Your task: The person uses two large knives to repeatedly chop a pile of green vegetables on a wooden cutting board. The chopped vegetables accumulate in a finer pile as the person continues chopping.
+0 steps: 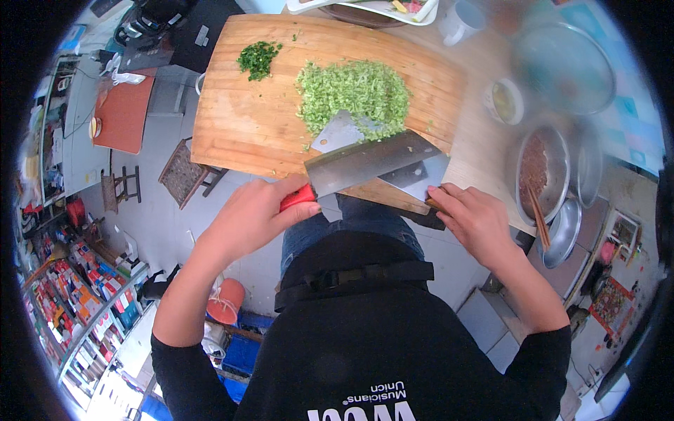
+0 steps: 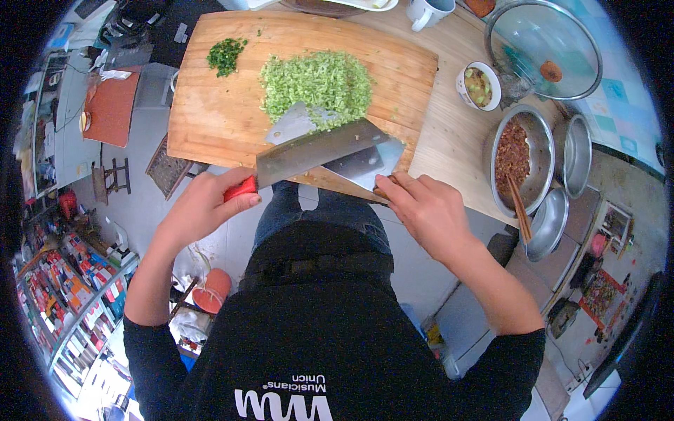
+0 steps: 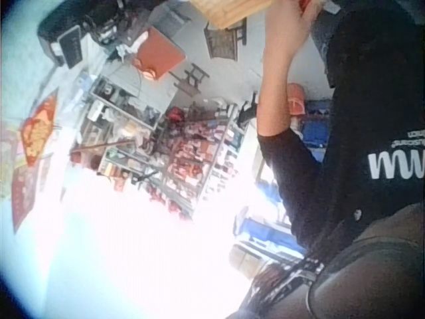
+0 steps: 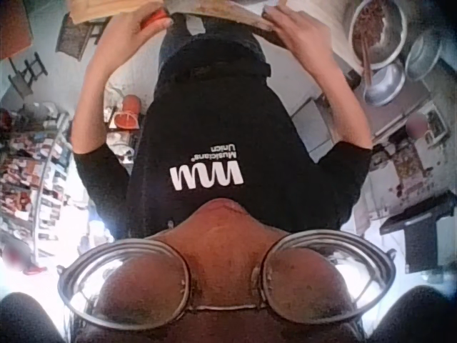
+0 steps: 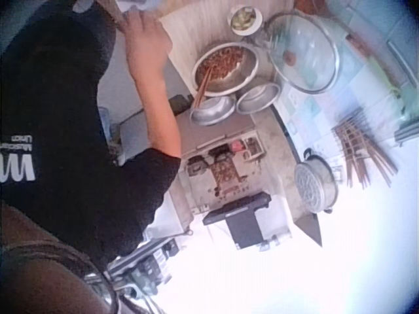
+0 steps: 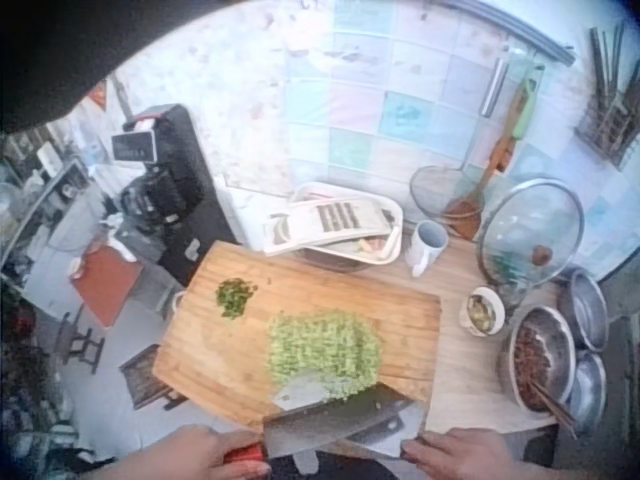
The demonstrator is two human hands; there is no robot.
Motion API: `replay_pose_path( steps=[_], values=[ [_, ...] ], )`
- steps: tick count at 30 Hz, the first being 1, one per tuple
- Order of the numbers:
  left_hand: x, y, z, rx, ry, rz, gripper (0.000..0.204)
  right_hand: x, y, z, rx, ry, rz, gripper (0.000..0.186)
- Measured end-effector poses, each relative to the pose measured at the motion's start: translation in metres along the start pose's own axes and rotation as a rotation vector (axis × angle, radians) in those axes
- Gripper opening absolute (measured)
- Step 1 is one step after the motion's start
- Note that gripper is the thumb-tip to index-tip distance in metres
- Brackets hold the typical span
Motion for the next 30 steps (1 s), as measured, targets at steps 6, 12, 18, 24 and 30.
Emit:
replay_pose_path(
  steps=[6,12,18,24,30],
  values=[
    [0.007,0.016,0.014,0.015,-0.055,-0.023,0.036,0.008,-0.005,-0.001,-0.010,-0.011,0.024,0.045],
    [0.011,0.023,0.028,0.120,-0.040,-0.114,0.037,0.019,-0.014,-0.001,-0.015,0.000,0.089,0.046],
    [0.013,0.013,0.030,0.091,-0.126,-0.201,0.039,0.023,-0.017,-0.004,-0.064,-0.009,0.038,0.045],
    [-0.003,-0.013,0.008,0.027,-0.147,-0.148,0.041,0.018,-0.007,-0.005,-0.153,0.031,-0.012,0.045],
    [-0.023,-0.030,-0.013,-0.064,-0.082,-0.241,0.039,0.014,0.006,-0.003,-0.213,-0.028,-0.069,0.043]
  ],
)
Point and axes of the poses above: each hand's wrist, its own y-axis towards the middle knuckle, its own x-axis out of the back of the hand, z = x × y, the point moved 1 cm from there along y, towards the middle knuckle, and after that the axes turned 10 degrees about x, right-handed, at the moved point
